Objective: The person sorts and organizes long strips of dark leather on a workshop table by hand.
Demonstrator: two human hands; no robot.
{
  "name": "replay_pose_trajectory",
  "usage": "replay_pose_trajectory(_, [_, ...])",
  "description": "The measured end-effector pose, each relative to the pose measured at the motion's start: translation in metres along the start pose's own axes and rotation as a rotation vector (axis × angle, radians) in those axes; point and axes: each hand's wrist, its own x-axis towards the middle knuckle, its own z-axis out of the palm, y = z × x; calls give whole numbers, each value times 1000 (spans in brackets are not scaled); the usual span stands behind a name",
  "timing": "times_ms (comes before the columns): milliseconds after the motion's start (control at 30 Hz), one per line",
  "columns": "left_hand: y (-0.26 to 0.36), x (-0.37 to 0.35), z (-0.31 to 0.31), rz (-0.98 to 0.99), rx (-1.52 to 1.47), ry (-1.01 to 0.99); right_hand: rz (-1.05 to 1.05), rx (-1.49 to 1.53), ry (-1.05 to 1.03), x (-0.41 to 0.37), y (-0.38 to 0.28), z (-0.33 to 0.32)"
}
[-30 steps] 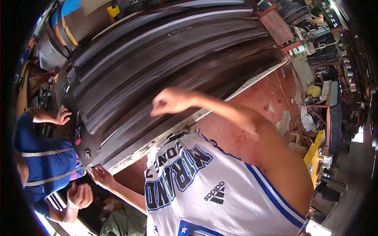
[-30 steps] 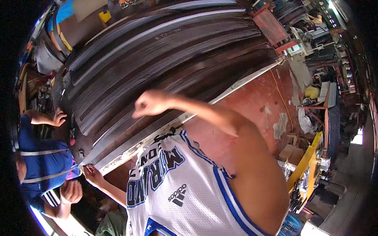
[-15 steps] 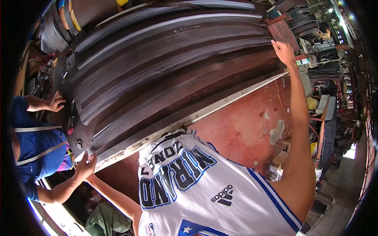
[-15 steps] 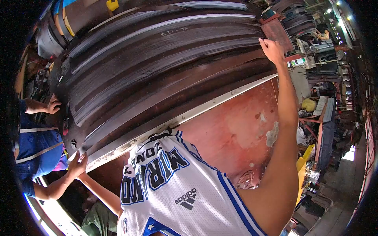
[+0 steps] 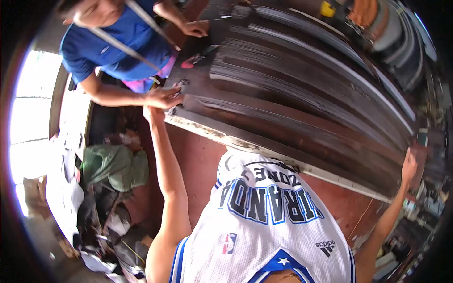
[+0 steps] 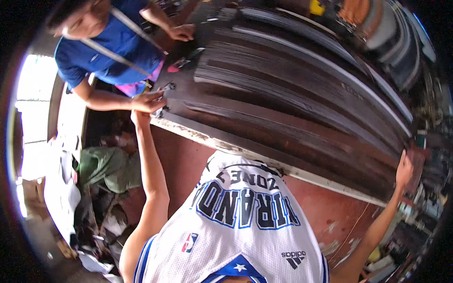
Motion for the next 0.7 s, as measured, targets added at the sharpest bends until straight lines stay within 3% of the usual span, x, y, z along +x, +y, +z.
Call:
replay_pose_trajectory(33, [-16,5,-20,125,506,117,-11,8,14,0,-8,3])
replay_pose_trajectory(100, [8,-3,27,-76,-55,512,-70,29,63,4,-3,23])
replay_pose_trajectory(133, [16,-5,47,-51,-115,641,-81,25,62,8,-7,19])
replay_pose_trajectory(167, [24,-5,45,-67,-41,539,-88,22,64,8,-11,20])
replay_pose_trajectory(233, [31,-5,63,-67,-72,722,-118,49,57,14,-17,25])
replay_pose_trajectory(433, [35,-16,62,-24,-171,773,-92,55,27,23,-43,30])
replay_pose_trajectory(500, [35,-24,72,-33,-164,978,-130,88,50,23,-56,34])
replay_pose_trajectory(700, [28,-68,83,-38,-217,1029,-193,131,76,21,-83,42])
